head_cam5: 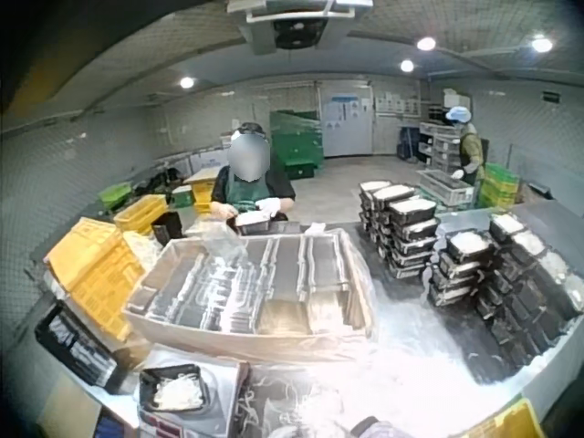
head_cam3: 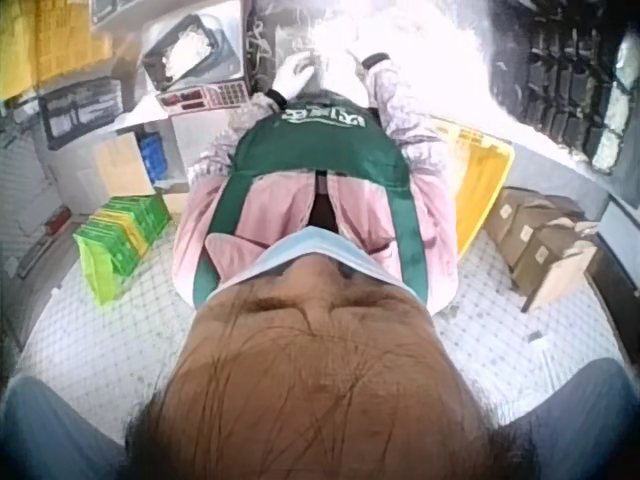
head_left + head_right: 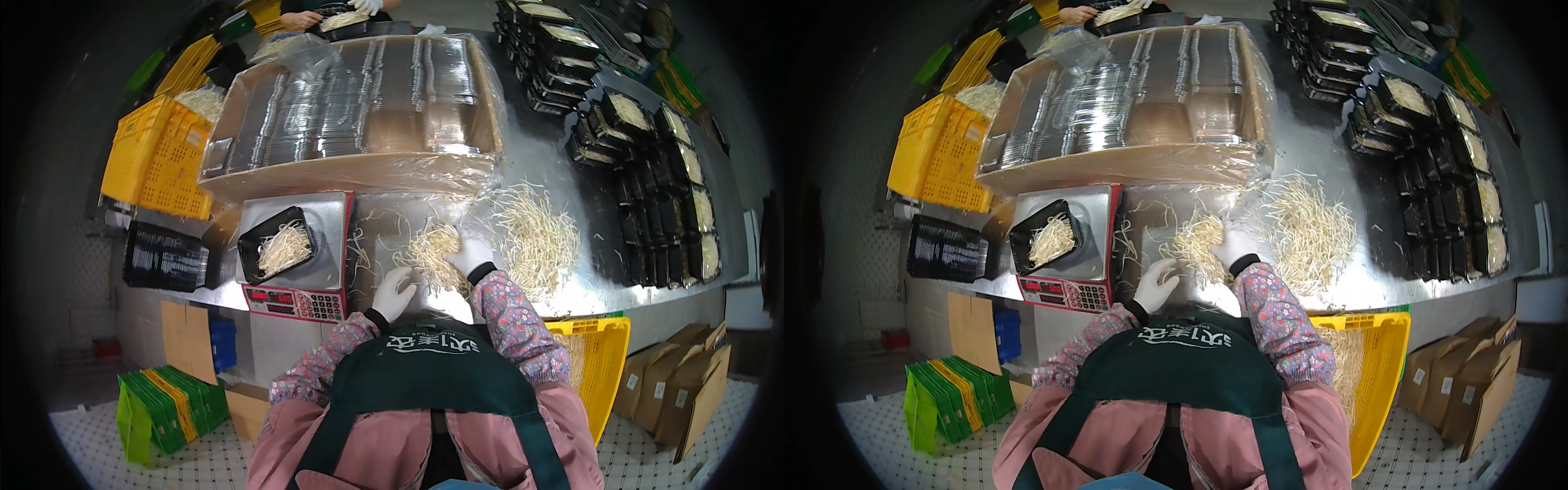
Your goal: The person portions bean sprouts from a yellow crate into black plastic trays using a digital scale. They repeatedly scoop sprouts, place them in a tray, weigh, and adjust the amount before stacking the filled trays on the table.
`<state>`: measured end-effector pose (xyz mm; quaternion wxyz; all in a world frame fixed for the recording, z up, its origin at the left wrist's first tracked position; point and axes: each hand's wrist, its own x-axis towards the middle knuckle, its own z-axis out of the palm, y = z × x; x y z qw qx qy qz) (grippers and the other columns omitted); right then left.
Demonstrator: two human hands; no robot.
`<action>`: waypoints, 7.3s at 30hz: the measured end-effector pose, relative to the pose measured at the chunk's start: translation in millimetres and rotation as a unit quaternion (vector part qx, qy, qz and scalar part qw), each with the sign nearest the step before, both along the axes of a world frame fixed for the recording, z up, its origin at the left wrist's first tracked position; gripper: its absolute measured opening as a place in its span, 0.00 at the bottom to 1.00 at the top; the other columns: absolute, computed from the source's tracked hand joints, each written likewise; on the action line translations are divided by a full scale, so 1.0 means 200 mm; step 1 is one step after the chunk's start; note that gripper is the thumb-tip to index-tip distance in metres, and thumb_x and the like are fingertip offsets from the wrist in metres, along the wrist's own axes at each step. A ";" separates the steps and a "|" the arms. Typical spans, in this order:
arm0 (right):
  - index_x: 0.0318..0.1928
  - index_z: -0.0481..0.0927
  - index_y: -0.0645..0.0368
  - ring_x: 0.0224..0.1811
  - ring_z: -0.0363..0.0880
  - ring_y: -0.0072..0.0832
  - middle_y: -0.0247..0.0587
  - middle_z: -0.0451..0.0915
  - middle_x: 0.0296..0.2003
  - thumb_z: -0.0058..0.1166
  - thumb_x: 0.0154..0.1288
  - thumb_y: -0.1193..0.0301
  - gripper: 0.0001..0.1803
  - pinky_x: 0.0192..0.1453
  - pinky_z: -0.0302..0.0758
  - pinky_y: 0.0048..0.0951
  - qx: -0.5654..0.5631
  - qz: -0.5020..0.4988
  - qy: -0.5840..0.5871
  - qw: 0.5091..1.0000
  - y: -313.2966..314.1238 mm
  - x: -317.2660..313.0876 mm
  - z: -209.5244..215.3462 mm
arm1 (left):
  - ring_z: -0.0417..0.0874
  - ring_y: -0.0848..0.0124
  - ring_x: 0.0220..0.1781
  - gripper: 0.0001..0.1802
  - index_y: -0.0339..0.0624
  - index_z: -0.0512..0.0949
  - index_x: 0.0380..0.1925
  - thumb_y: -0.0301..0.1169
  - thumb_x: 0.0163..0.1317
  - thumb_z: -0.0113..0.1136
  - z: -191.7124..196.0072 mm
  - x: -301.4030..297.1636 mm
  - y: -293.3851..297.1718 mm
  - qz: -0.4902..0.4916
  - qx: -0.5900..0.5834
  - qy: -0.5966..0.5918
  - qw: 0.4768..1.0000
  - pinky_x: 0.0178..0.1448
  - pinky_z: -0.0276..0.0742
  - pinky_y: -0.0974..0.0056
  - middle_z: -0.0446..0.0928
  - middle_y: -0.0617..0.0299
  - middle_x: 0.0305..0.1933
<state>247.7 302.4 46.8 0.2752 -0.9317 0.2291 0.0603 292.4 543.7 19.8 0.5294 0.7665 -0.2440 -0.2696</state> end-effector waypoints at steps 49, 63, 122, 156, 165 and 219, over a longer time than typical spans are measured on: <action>0.57 0.73 0.58 0.50 0.77 0.44 0.51 0.80 0.45 0.65 0.42 0.66 0.36 0.52 0.76 0.39 -0.099 0.297 -0.133 0.940 1.06 0.79 0.97 | 0.56 0.60 0.75 0.32 0.31 0.54 0.68 0.45 0.75 0.32 0.48 0.95 0.94 0.157 -0.297 -0.074 0.939 0.77 0.47 0.60 0.57 0.47 0.72; 0.64 0.62 0.64 0.59 0.69 0.49 0.55 0.71 0.57 0.63 0.52 0.56 0.43 0.62 0.66 0.45 -0.086 0.341 -0.181 0.918 1.17 0.81 0.62 | 0.62 0.50 0.70 0.24 0.38 0.70 0.60 0.37 0.67 0.48 0.51 0.87 0.91 0.134 0.023 -0.373 0.918 0.73 0.53 0.50 0.70 0.50 0.63; 0.47 0.79 0.56 0.46 0.77 0.39 0.41 0.80 0.39 0.54 0.58 0.63 0.17 0.51 0.73 0.40 -0.012 0.450 -0.193 0.872 1.63 0.61 0.47 | 0.71 0.53 0.58 0.41 0.40 0.68 0.60 0.58 0.55 0.60 0.53 1.26 0.96 0.028 0.210 -0.436 0.875 0.62 0.65 0.52 0.71 0.50 0.57; 0.65 0.65 0.49 0.71 0.52 0.49 0.49 0.58 0.67 0.57 0.55 0.52 0.37 0.69 0.46 0.61 -0.147 0.008 -0.126 0.981 1.10 0.11 -0.14 | 0.63 0.51 0.68 0.49 0.33 0.63 0.63 0.38 0.40 0.76 1.01 0.80 0.68 -0.073 -0.043 -0.428 0.900 0.69 0.60 0.52 0.61 0.46 0.68; 0.61 0.73 0.35 0.74 0.47 0.51 0.44 0.59 0.69 0.54 0.57 0.45 0.30 0.72 0.44 0.62 -0.198 -0.032 -0.109 0.974 0.36 -0.15 -0.07 | 0.53 0.53 0.74 0.56 0.34 0.52 0.69 0.35 0.42 0.76 0.77 0.43 0.36 -0.234 -0.070 -0.257 0.935 0.75 0.52 0.55 0.53 0.45 0.72; 0.71 0.54 0.63 0.65 0.68 0.38 0.58 0.64 0.65 0.59 0.61 0.65 0.42 0.64 0.68 0.32 0.345 -0.232 -0.138 0.899 -0.16 -0.40 0.07 | 0.68 0.56 0.64 0.39 0.41 0.61 0.66 0.18 0.51 0.60 0.04 0.40 -0.04 -0.123 0.066 -0.147 0.979 0.65 0.67 0.58 0.61 0.47 0.68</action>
